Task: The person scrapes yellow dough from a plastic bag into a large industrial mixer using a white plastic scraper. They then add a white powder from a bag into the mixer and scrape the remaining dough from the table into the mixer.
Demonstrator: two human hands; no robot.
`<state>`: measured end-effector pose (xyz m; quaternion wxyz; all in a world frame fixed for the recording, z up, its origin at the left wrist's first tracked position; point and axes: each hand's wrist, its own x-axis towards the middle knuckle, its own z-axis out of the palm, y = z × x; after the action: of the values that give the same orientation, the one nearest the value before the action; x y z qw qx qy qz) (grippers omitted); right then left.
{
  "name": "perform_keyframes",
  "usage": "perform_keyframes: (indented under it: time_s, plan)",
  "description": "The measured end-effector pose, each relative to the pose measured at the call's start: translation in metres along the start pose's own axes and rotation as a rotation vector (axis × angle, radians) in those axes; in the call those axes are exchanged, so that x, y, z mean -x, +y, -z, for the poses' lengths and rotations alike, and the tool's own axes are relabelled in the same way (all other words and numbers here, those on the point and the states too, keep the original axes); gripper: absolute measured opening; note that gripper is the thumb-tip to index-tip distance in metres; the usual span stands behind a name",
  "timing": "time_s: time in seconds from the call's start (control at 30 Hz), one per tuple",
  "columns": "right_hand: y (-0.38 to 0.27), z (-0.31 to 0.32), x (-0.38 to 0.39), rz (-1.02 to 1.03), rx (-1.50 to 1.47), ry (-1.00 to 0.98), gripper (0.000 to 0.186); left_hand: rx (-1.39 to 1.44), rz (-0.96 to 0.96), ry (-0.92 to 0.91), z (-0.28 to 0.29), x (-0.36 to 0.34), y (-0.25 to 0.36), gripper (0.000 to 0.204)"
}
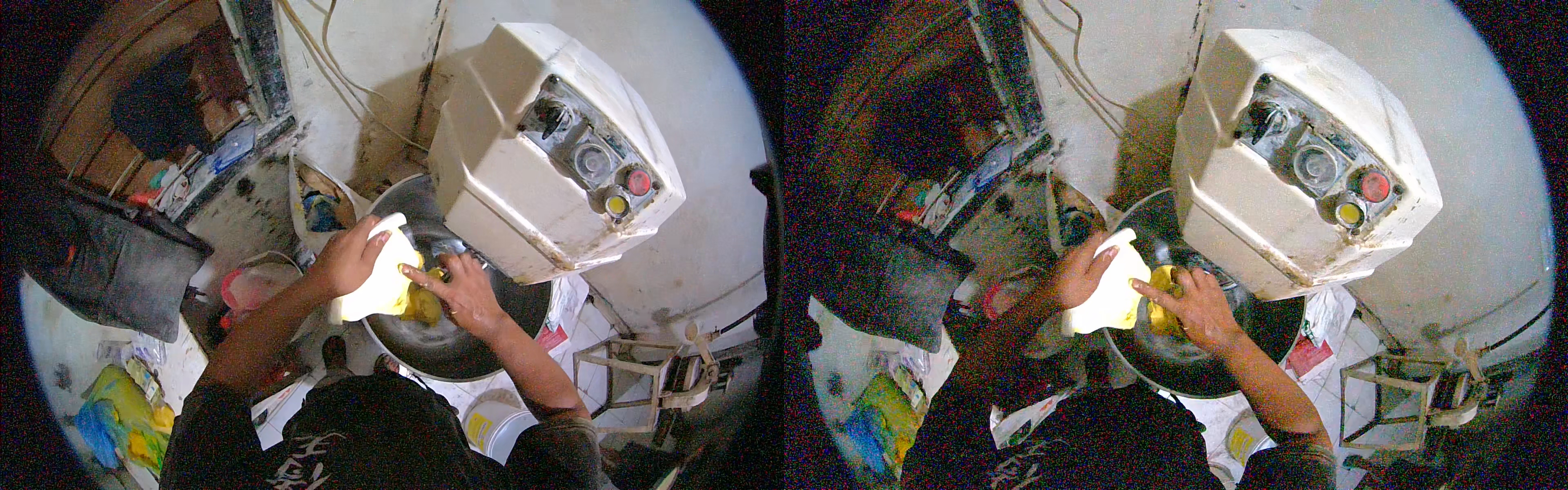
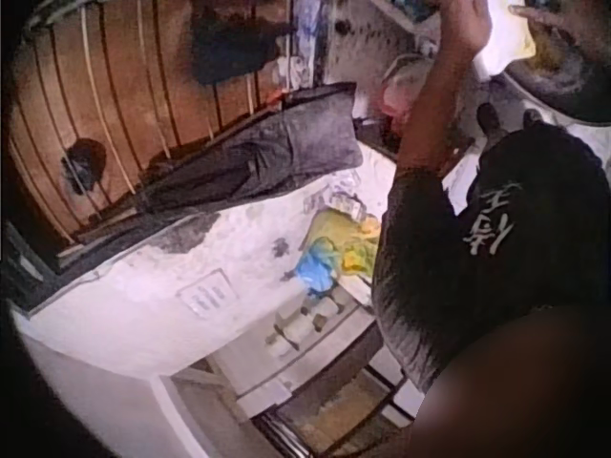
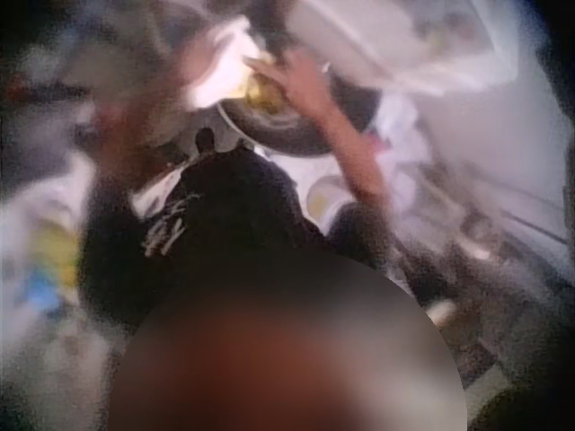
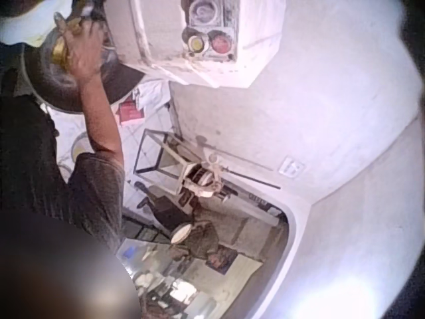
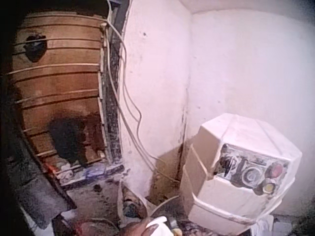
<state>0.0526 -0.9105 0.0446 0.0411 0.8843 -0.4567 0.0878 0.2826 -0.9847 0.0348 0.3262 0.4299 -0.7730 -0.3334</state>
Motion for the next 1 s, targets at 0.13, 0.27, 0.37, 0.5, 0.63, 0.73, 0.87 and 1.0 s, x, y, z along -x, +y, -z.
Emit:
perform_keyframes:
  time_s: [0.13,0.27,0.37,0.5,0.63,0.73,0.87,1.0]
  plan:
    - [-0.016,-0.005,0.002,-0.010,-0.094,-0.017,0.067,0.059,0.055,0.003,-0.001,-0.003,-0.009,0.030]
    - [-0.028,-0.007,0.006,0.088,-0.182,-0.056,0.074,-0.108,0.139,-0.018,0.001,-0.002,-0.011,0.031]
    - [-0.023,-0.009,0.003,0.006,-0.555,0.034,0.082,-0.276,0.235,-0.124,0.006,0.003,-0.007,0.031]
    - [-0.003,-0.015,-0.011,-0.127,-0.446,0.063,0.087,-0.116,0.030,-0.175,0.006,0.010,-0.002,0.030]
    - [0.007,-0.023,-0.018,-0.094,-0.294,0.053,0.087,0.000,0.124,-0.087,-0.002,0.011,-0.005,0.029]
    - [0.001,-0.028,-0.015,-0.097,-0.204,0.028,0.086,-0.014,0.076,0.050,-0.008,0.006,-0.010,0.028]
    - [-0.017,-0.032,-0.010,-0.101,-0.255,0.074,0.085,-0.014,0.111,0.181,-0.011,-0.002,-0.017,0.026]
    - [-0.035,-0.039,-0.007,-0.180,-0.315,-0.049,0.087,-0.060,0.139,0.251,-0.017,-0.002,-0.021,0.025]
